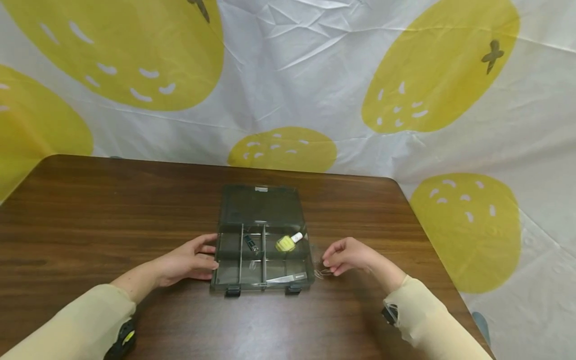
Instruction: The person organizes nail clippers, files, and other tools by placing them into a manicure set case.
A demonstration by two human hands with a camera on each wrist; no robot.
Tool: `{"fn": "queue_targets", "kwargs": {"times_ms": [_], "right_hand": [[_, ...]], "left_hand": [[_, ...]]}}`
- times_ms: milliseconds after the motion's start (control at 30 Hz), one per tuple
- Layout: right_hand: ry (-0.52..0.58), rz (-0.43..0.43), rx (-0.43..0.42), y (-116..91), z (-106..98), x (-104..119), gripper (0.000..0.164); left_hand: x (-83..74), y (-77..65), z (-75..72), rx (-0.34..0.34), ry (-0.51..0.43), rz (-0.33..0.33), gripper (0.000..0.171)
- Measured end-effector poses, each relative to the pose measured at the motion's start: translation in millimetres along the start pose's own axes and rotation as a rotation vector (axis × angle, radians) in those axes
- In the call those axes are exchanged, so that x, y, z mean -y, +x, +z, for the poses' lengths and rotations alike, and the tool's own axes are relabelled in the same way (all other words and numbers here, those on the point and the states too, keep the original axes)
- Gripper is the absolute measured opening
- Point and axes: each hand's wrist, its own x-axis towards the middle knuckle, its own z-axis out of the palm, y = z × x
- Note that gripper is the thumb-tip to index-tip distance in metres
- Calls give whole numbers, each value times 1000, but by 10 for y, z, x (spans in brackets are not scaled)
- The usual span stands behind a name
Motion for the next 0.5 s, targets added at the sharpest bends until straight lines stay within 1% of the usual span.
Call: {"fn": "queue_targets", "kwargs": {"times_ms": [100,267,500], "right_hand": [[-37,12,-19,19,-6,-71,22],[-113,4,-46,36,33,-145,21],[-216,-32,-134,29,143,-125,15]], "left_hand": [[0,3,2,-4,-1,-3,87],[11,2,1,-7,-3,-5,87],[5,-1,3,-14,-10,-10,86]]}}
